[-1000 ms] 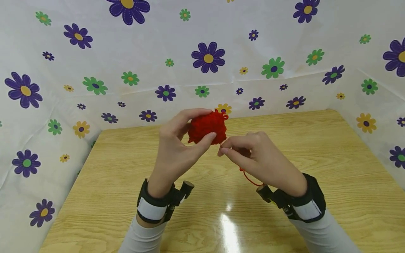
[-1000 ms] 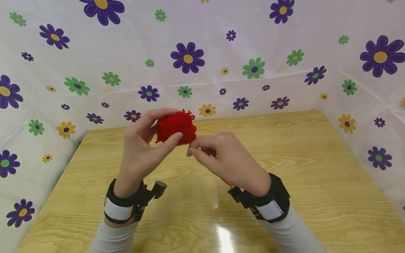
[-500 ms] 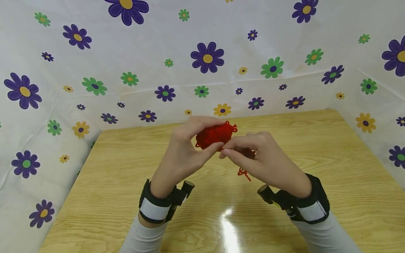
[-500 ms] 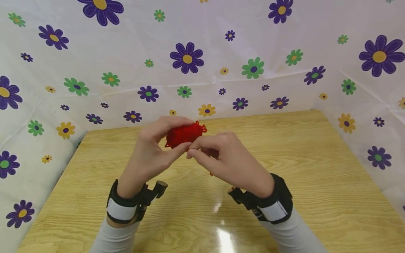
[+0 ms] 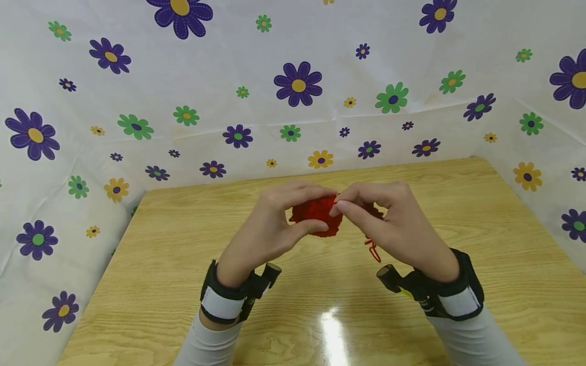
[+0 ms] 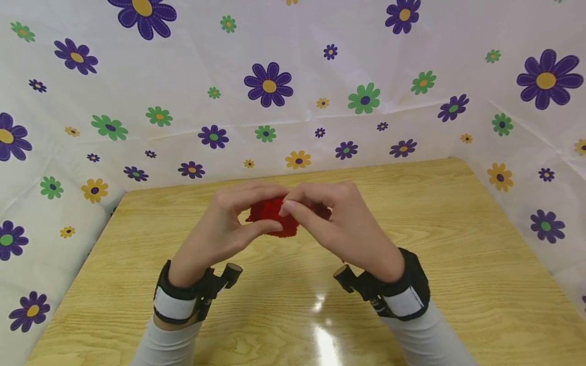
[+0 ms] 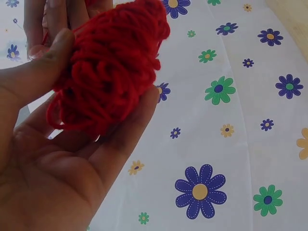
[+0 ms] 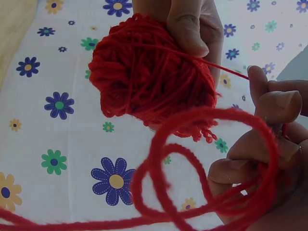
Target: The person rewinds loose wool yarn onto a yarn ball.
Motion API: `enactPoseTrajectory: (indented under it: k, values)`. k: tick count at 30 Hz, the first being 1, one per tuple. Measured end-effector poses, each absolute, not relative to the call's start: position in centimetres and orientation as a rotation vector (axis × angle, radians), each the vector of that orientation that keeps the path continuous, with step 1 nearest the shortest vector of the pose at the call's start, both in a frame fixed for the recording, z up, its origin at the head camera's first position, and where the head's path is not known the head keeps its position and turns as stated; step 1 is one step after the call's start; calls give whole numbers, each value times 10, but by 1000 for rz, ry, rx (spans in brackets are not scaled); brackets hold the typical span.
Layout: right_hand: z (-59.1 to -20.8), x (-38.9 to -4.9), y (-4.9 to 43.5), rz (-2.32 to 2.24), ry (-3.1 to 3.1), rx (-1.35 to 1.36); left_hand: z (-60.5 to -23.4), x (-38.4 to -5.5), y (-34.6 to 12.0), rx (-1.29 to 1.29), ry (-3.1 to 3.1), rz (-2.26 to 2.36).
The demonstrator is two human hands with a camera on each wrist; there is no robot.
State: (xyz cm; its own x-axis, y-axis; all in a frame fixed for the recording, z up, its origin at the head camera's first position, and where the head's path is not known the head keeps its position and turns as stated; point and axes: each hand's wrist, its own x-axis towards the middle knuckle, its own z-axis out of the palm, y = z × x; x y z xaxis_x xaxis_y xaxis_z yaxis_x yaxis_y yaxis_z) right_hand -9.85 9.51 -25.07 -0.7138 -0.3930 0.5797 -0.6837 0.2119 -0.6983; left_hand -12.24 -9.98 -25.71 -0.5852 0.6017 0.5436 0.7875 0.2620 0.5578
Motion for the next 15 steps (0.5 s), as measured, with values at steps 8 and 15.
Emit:
enactPoseTrajectory:
  k: [8, 15]
  values:
    - [-251, -98, 94, 1462, -2255, 994, -257, -119, -98, -1342, -2371, -1211]
    - [-253, -100, 94, 1420, -2243, 972, -254, -116, -100, -1411, -2426, -1285]
